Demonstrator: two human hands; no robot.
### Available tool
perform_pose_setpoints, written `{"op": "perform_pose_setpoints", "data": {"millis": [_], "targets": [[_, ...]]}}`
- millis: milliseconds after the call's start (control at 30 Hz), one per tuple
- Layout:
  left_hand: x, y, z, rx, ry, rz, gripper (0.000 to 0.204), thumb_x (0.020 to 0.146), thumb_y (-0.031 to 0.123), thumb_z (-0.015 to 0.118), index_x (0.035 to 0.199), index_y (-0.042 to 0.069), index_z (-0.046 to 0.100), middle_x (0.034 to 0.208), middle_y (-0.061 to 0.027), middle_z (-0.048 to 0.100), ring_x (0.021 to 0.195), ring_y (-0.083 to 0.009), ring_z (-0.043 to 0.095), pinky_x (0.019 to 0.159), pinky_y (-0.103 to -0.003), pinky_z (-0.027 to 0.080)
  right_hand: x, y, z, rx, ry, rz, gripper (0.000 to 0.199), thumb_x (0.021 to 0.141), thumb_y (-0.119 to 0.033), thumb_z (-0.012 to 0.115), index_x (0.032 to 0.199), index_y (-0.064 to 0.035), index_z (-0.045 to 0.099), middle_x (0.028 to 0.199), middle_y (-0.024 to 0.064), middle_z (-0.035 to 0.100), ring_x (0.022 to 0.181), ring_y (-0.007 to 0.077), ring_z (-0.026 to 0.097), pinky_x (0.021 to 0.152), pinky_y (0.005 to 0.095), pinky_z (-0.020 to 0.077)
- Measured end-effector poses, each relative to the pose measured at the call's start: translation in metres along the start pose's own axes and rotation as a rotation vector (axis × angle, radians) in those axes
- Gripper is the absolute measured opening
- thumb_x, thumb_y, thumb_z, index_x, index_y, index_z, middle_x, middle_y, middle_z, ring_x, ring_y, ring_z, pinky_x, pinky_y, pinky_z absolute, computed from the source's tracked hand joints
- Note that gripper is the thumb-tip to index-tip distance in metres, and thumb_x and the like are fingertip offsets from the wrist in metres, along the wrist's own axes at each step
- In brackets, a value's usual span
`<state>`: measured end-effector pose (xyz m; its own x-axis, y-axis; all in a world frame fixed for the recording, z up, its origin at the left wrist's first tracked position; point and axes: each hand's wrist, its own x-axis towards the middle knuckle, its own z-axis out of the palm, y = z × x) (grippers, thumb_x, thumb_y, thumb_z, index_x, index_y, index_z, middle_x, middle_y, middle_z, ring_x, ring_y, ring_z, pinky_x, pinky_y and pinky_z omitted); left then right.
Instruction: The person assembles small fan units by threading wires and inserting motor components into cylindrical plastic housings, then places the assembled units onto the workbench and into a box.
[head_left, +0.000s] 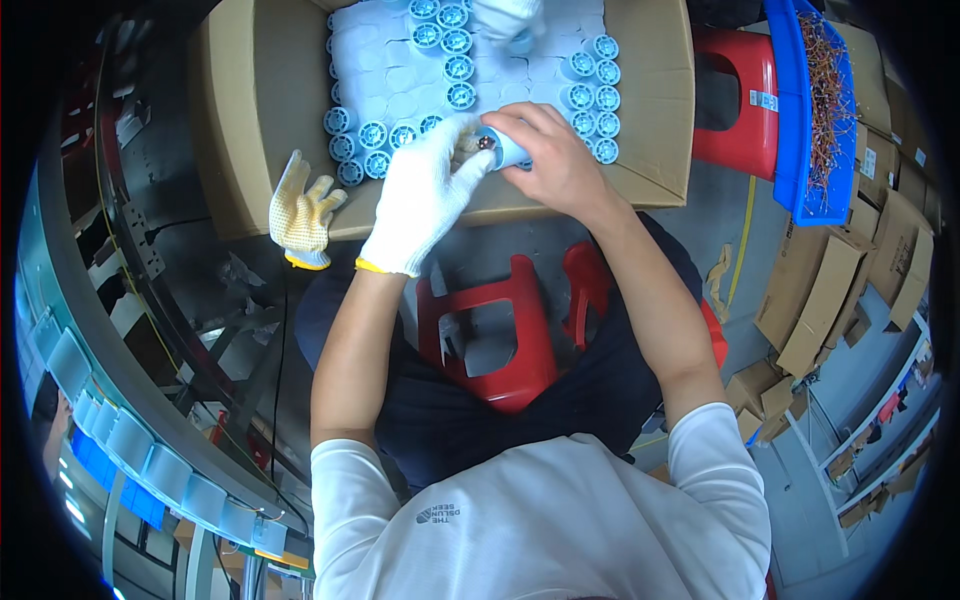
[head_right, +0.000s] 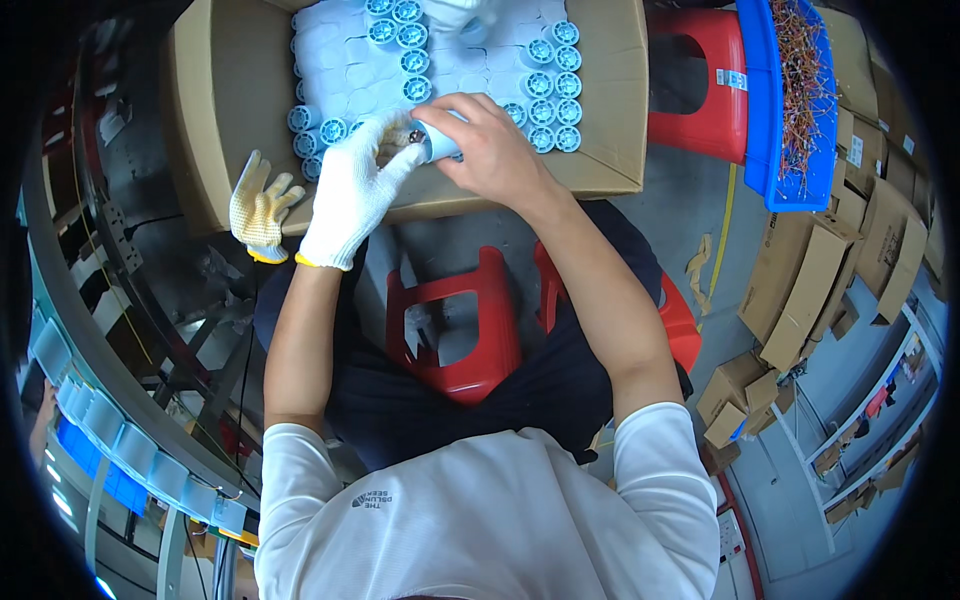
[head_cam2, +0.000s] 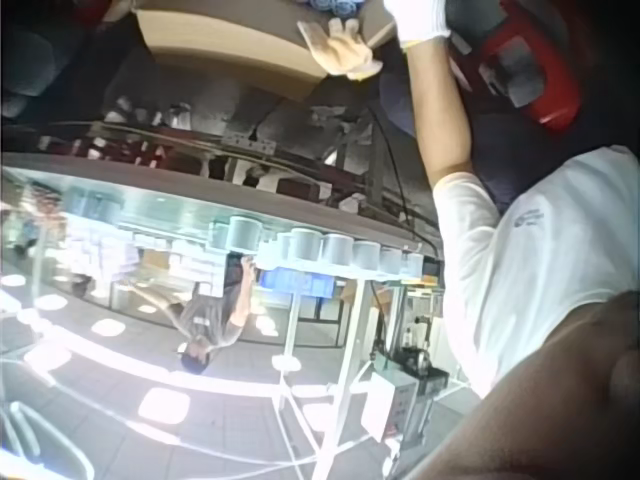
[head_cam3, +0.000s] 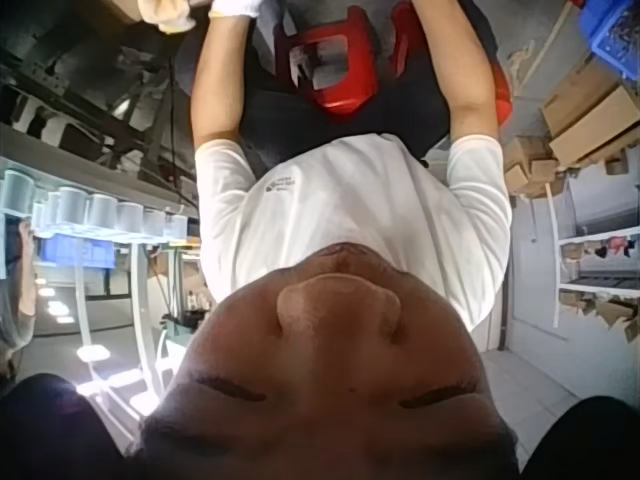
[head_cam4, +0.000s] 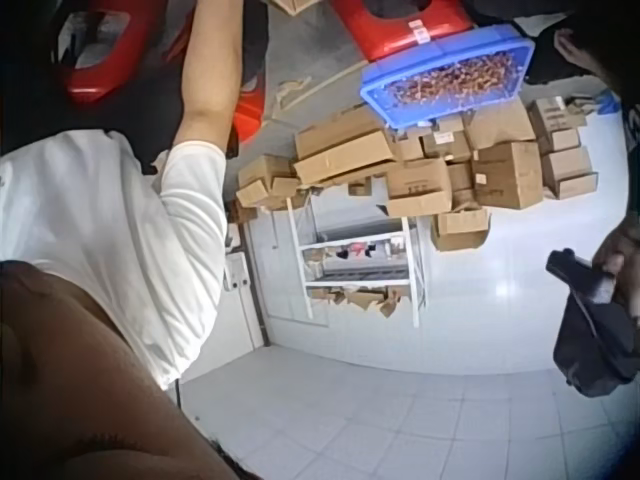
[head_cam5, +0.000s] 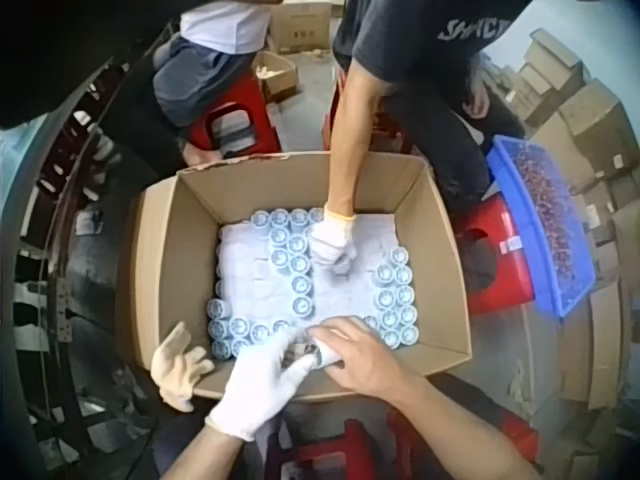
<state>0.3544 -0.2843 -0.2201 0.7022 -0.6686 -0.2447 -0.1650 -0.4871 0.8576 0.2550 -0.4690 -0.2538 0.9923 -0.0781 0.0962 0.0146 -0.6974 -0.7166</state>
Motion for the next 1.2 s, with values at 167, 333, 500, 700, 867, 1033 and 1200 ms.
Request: {"op": "perform_pose_setpoints", "data": {"millis": [167,333,500,700,867,1033,1200], "targets": [[0.001,0.003,-0.004,0.009,0.011,0.065,0.027,0.089,0.011,0.083,0.114,0.002,0.077,0.099,-0.0140,0.076,0.087,-0.0233,0.074,0.080,-0.035,0.058,-0.001,-0.004,0.003,0.161,-0.022,0.097,0.059,0.078,-0.012,0.087,0.132,-0.0065,0.066,0.128,0.0141,0.070,0.118,0.0368,0.065,0.102,0.0453,0.0529],[0.002,-0.007,-0.005,0.195,0.041,0.241,0.019,0.089,0.012,0.082,0.107,0.005,0.080,0.090,-0.0126,0.072,0.080,-0.0249,0.070,0.074,-0.036,0.055,0.002,-0.013,0.001,0.314,-0.139,0.207,0.060,0.080,-0.018,0.089,0.132,-0.0054,0.064,0.133,0.0159,0.070,0.123,0.0367,0.065,0.105,0.0450,0.0529],[0.003,0.000,-0.013,0.084,-0.010,0.142,0.012,0.092,0.010,0.078,0.103,0.006,0.081,0.090,-0.0085,0.072,0.081,-0.0195,0.068,0.076,-0.032,0.054,0.002,-0.010,0.004,0.322,-0.003,0.151,0.059,0.079,-0.014,0.089,0.132,-0.0050,0.065,0.132,0.0154,0.070,0.122,0.0364,0.066,0.105,0.0439,0.0533],[0.001,0.000,-0.012,-0.477,0.165,-0.088,0.015,0.099,0.011,0.074,0.109,0.002,0.080,0.101,-0.0015,0.075,0.090,-0.0059,0.064,0.080,-0.026,0.052,0.010,-0.014,0.001,0.291,0.125,0.061,0.057,0.078,-0.008,0.088,0.130,-0.0043,0.065,0.130,0.0142,0.070,0.122,0.0351,0.067,0.102,0.0421,0.0544],[0.000,-0.004,-0.003,0.313,0.155,0.463,0.017,0.092,0.022,0.074,0.106,0.013,0.079,0.078,-0.0106,0.070,0.070,-0.0299,0.068,0.065,-0.041,0.055,0.009,-0.011,0.001,0.214,0.118,0.008,0.054,0.076,-0.007,0.085,0.127,-0.0053,0.067,0.128,0.0128,0.071,0.119,0.0349,0.067,0.100,0.0419,0.0547],[-0.007,-0.007,0.005,0.528,0.013,0.298,0.016,0.096,0.022,0.069,0.102,0.009,0.076,0.084,-0.0141,0.073,0.076,-0.0339,0.072,0.067,-0.045,0.057,0.003,0.001,0.004,0.021,0.010,-0.069,0.048,0.078,-0.014,0.084,0.124,-0.0096,0.072,0.125,0.0091,0.073,0.115,0.0322,0.068,0.100,0.0432,0.0517],[-0.006,-0.014,-0.014,0.248,-0.153,0.233,0.022,0.098,0.021,0.068,0.109,0.003,0.074,0.093,-0.0188,0.074,0.083,-0.0354,0.071,0.075,-0.045,0.056,0.002,-0.005,0.002,0.061,-0.069,-0.077,0.049,0.078,-0.014,0.084,0.125,-0.0110,0.072,0.125,0.0085,0.073,0.117,0.0318,0.068,0.101,0.0437,0.0508]]}}
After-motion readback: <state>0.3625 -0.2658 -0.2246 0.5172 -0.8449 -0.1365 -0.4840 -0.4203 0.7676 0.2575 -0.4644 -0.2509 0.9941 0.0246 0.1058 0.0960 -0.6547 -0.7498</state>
